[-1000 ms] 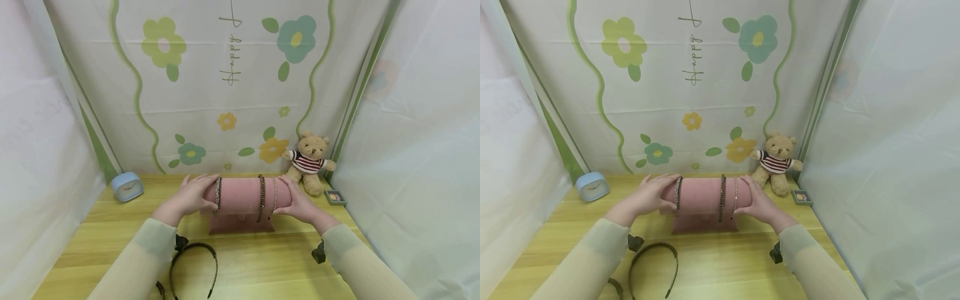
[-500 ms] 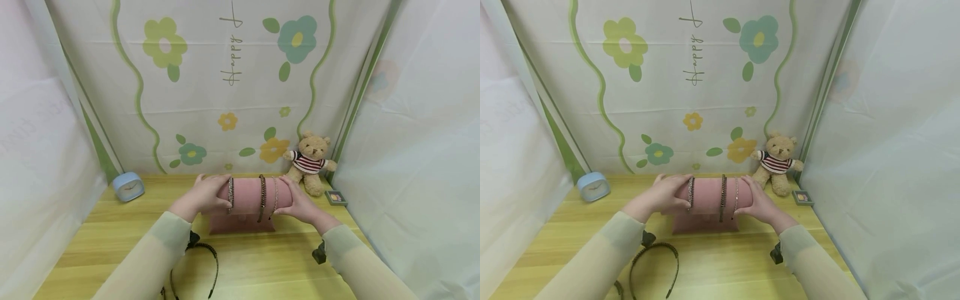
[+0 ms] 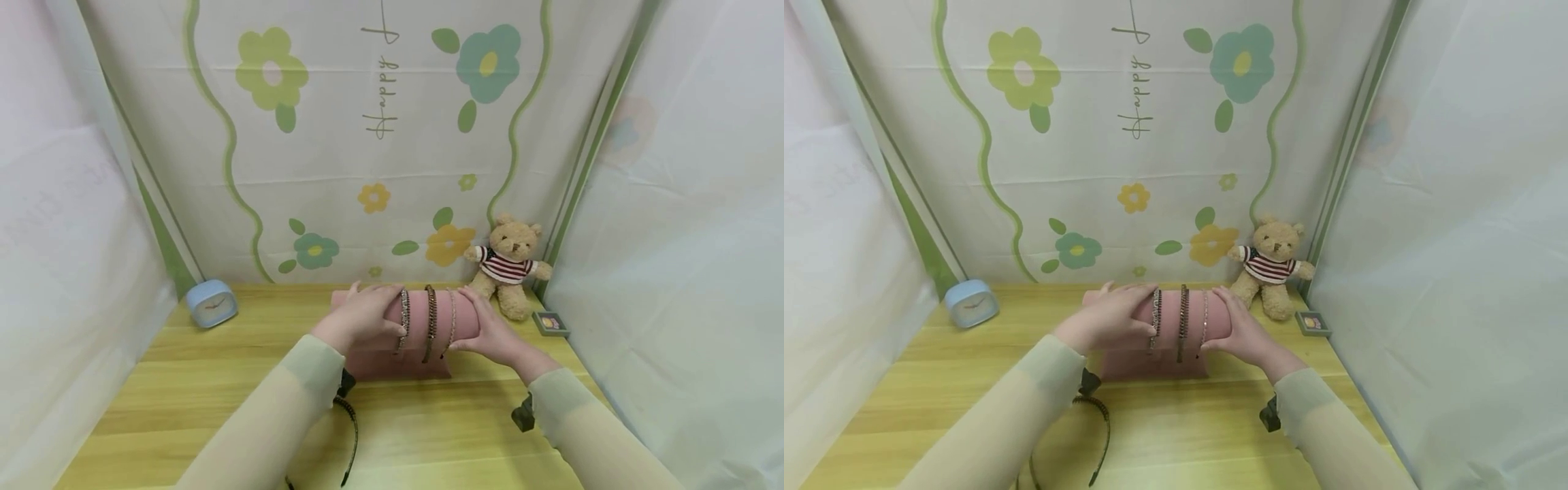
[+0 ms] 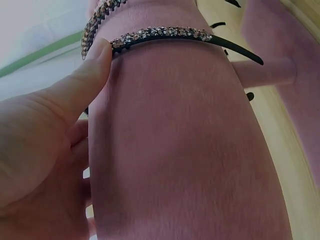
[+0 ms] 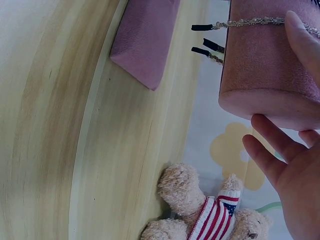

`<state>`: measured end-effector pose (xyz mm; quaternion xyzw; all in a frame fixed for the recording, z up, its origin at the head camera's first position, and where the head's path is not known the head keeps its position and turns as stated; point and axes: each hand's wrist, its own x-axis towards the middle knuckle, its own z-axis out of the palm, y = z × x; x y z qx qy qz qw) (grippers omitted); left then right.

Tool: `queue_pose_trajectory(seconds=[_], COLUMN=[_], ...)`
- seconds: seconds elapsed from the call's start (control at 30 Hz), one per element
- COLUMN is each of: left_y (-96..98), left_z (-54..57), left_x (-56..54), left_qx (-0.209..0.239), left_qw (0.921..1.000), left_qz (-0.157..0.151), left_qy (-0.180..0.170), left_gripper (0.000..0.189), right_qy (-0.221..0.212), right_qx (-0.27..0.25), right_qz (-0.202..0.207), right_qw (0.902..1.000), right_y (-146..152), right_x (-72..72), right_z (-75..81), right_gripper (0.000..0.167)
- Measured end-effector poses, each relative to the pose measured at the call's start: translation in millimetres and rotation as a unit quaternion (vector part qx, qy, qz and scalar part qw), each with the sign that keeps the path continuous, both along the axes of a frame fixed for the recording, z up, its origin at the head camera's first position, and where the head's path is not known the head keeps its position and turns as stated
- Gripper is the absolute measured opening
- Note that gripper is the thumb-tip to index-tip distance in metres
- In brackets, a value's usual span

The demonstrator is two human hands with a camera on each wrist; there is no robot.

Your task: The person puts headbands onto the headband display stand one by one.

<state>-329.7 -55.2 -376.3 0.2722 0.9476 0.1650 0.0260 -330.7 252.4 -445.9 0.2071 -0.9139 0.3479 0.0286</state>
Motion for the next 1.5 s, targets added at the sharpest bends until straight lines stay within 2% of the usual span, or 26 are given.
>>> queue_pose_trajectory(seconds=[0.4, 0.63, 0.87, 1.07, 1.2, 1.3, 1.4, 1.5], left_y=[15.5, 16.6, 17.0, 12.7, -1.8, -20.5, -45.5, -76.5], left_z=[0.8, 2.3, 5.4, 1.4, -0.8, 1.0, 4.1, 4.2], left_x=[-0.8, -2.0, -0.9, 2.3, 5.5, 7.8, 12.5, 19.9], left_qx=[-0.006, -0.024, -0.063, -0.059, -0.02, 0.042, 0.125, 0.202], left_qw=[1.0, 0.9997, 0.998, 0.998, 0.9994, 0.9968, 0.9847, 0.9649], left_qz=[-0.001, 0.0, -0.003, -0.02, -0.002, 0.018, 0.043, 0.068], left_qy=[0.001, 0.002, 0.005, 0.011, 0.028, 0.065, 0.113, 0.153], left_gripper=[0.087, 0.089, 0.092, 0.095, 0.092, 0.084, 0.069, 0.049], right_qy=[0.013, 0.017, 0.023, 0.025, 0.018, 0.016, 0.012, 0.009], right_qx=[0.004, 0.003, 0.006, 0.015, 0.012, 0.011, 0.01, 0.008], right_qz=[0.0, 0.006, 0.011, 0.005, 0.004, 0.003, 0.001, -0.001], right_qw=[0.9999, 0.9998, 0.9996, 0.9996, 0.9998, 0.9998, 0.9999, 0.9999], right_y=[-1.0, -3.2, -4.1, -0.8, 0.2, -0.4, -1.0, -0.6], right_x=[-0.6, -1.4, -1.9, -0.7, 0.1, 1.1, 1.7, 2.0], right_z=[2.5, 4.9, 5.3, 2.1, 0.6, 0.8, 0.4, -0.3], right_gripper=[0.114, 0.114, 0.113, 0.113, 0.113, 0.113, 0.113, 0.113])
